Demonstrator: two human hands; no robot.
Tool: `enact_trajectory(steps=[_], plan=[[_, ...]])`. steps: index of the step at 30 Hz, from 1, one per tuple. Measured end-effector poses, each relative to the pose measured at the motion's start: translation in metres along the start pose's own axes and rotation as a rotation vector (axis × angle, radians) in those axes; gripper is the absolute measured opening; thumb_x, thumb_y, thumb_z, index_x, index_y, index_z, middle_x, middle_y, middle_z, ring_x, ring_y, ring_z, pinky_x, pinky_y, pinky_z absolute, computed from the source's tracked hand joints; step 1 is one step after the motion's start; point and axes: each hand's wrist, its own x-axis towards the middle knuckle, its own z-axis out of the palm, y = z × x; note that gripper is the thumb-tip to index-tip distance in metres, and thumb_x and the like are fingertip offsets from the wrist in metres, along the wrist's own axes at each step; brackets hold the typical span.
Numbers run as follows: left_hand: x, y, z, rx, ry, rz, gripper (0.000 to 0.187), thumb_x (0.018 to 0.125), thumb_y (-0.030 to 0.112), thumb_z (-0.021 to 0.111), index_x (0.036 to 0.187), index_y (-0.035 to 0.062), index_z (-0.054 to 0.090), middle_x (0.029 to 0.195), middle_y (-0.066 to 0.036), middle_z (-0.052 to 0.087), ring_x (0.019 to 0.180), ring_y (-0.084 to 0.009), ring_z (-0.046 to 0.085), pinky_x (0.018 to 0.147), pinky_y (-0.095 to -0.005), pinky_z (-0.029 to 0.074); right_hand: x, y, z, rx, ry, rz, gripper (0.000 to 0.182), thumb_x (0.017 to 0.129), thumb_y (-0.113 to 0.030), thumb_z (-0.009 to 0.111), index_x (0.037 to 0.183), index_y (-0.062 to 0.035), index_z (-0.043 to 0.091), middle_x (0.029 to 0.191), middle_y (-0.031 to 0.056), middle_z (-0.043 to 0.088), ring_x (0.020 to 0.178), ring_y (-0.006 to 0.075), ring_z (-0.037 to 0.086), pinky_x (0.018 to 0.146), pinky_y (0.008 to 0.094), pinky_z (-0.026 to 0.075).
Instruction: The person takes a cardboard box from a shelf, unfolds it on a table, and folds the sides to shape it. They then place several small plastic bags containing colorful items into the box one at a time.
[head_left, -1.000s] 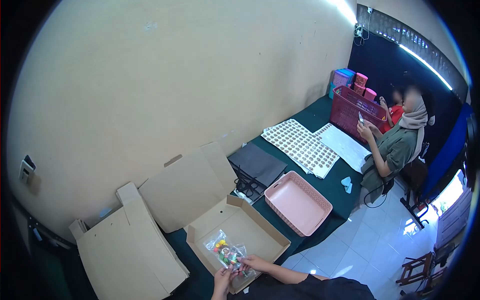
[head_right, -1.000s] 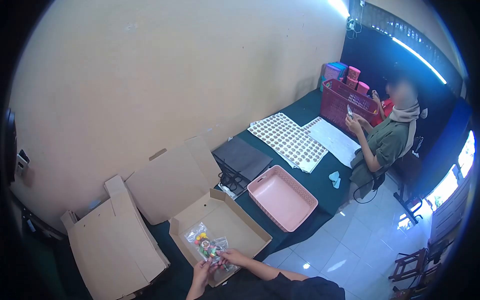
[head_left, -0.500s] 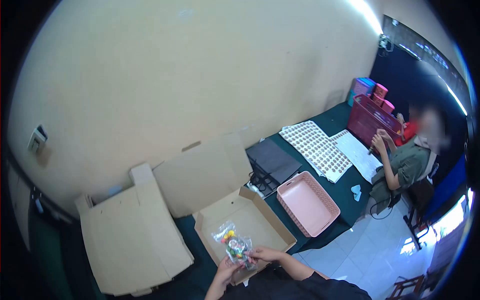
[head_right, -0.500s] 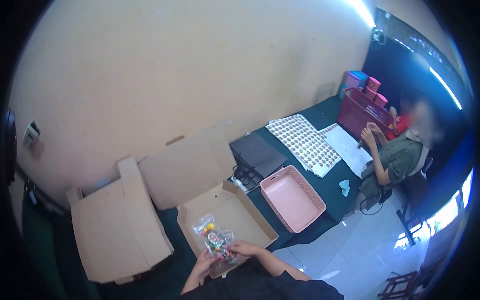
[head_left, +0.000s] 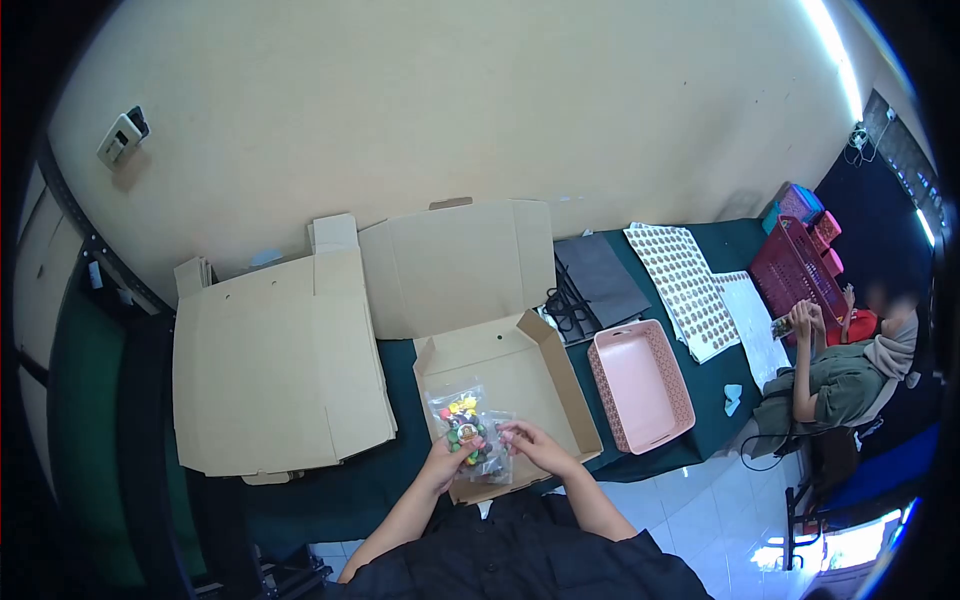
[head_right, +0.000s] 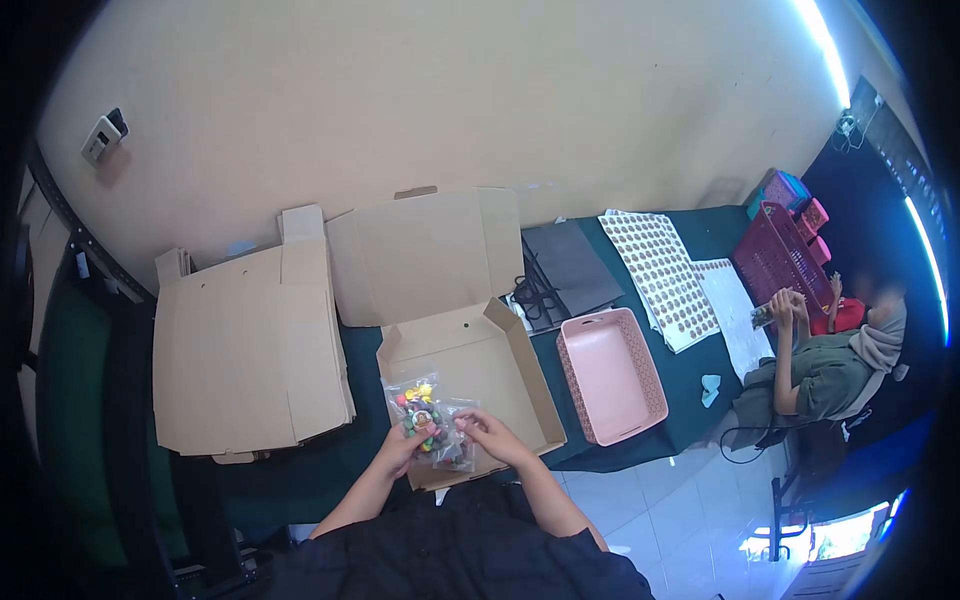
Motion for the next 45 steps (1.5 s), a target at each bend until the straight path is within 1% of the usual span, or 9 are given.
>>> enact_trajectory(steps=[7, 21, 23, 28, 34, 37, 39, 43, 45], plan=[[-0.009, 0.008, 0.022, 0.498, -0.093, 0.126, 0.043, 0.077, 0.020, 0.068, 0.112, 0.0010, 0.049, 0.092, -0.005, 0.059, 0.083, -0.0108, 0.057, 0.073, -0.0245, 0.046, 0.005, 0.005, 0.020, 0.166, 0.055, -0.060, 0.036, 0.082, -0.019, 0.061, 0.113, -0.0015, 0.050, 0.094, 0.0040, 0.058, 0.081, 0.0089, 0.054, 0.074, 0.0228, 0.043], [-0.001, -0.018, 0.017, 0.160, 0.052, 0.216, 0.044, 0.092, 0.035, 0.041, 0.117, -0.0010, 0.043, 0.099, -0.006, 0.056, 0.083, -0.0101, 0.056, 0.073, -0.0223, 0.046, 0.007, 0.007, 0.023, 0.489, 0.010, 0.143, 0.028, 0.083, -0.019, 0.060, 0.101, 0.0022, 0.058, 0.090, 0.0041, 0.062, 0.082, 0.0087, 0.056, 0.078, 0.0219, 0.042], [0.003, -0.022, 0.017, 0.235, 0.049, 0.280, 0.043, 0.092, 0.033, 0.043, 0.118, -0.0010, 0.042, 0.101, -0.008, 0.055, 0.088, -0.0104, 0.055, 0.075, -0.0225, 0.044, 0.004, -0.002, 0.032, 0.241, 0.199, 0.012, 0.026, 0.083, -0.017, 0.059, 0.101, 0.0021, 0.057, 0.093, 0.0057, 0.061, 0.084, 0.0096, 0.056, 0.079, 0.0233, 0.042], [-0.008, -0.008, 0.021, 0.359, -0.068, 0.309, 0.042, 0.089, 0.025, 0.050, 0.121, 0.0003, 0.038, 0.104, -0.009, 0.053, 0.094, -0.0116, 0.052, 0.078, -0.0250, 0.043, 0.009, -0.007, 0.025, 0.344, 0.150, -0.044, 0.024, 0.084, -0.014, 0.058, 0.102, 0.0015, 0.056, 0.095, 0.0066, 0.061, 0.088, 0.0110, 0.056, 0.080, 0.0251, 0.043], [-0.025, 0.011, 0.033, 0.527, -0.078, 0.046, 0.048, 0.082, 0.015, 0.060, 0.122, 0.0017, 0.037, 0.102, -0.008, 0.054, 0.088, -0.0125, 0.054, 0.076, -0.0261, 0.045, 0.016, 0.000, 0.022, 0.542, 0.267, -0.055, 0.020, 0.083, -0.016, 0.059, 0.094, 0.0004, 0.059, 0.088, 0.0053, 0.062, 0.082, 0.0110, 0.057, 0.077, 0.0242, 0.044], [-0.015, -0.001, 0.027, 0.763, -0.060, 0.425, 0.049, 0.080, 0.013, 0.062, 0.121, 0.0026, 0.037, 0.099, -0.009, 0.056, 0.080, -0.0104, 0.056, 0.069, -0.0236, 0.047, 0.015, 0.003, 0.019, 0.375, 0.289, -0.129, 0.019, 0.083, -0.019, 0.060, 0.087, -0.0003, 0.061, 0.081, 0.0044, 0.062, 0.077, 0.0101, 0.056, 0.074, 0.0237, 0.043], [-0.010, 0.005, 0.030, 0.309, 0.104, 0.319, 0.036, 0.080, 0.013, 0.063, 0.111, 0.0004, 0.047, 0.089, -0.008, 0.060, 0.076, -0.0100, 0.058, 0.067, -0.0233, 0.047, 0.014, 0.006, 0.016, 0.214, 0.290, -0.190, 0.020, 0.083, -0.020, 0.060, 0.082, -0.0005, 0.062, 0.078, 0.0041, 0.062, 0.077, 0.0100, 0.056, 0.073, 0.0238, 0.043], [-0.004, 0.026, 0.014, 0.448, -0.003, 0.246, 0.018, 0.081, 0.016, 0.062, 0.083, -0.0013, 0.063, 0.076, -0.007, 0.064, 0.079, -0.0098, 0.059, 0.071, -0.0233, 0.045, 0.002, -0.001, 0.012, -0.026, 0.186, -0.150, 0.025, 0.083, -0.023, 0.059, 0.086, 0.0018, 0.064, 0.079, 0.0051, 0.063, 0.078, 0.0099, 0.055, 0.074, 0.0242, 0.042], [-0.007, 0.035, 0.018, 0.472, -0.039, 0.240, 0.020, 0.082, 0.017, 0.060, 0.087, -0.0013, 0.063, 0.079, -0.007, 0.064, 0.080, -0.0099, 0.058, 0.072, -0.0233, 0.045, -0.001, -0.007, 0.003, -0.043, 0.166, -0.116, 0.027, 0.084, -0.024, 0.058, 0.089, 0.0022, 0.064, 0.080, 0.0054, 0.064, 0.079, 0.0098, 0.054, 0.075, 0.0243, 0.041]])
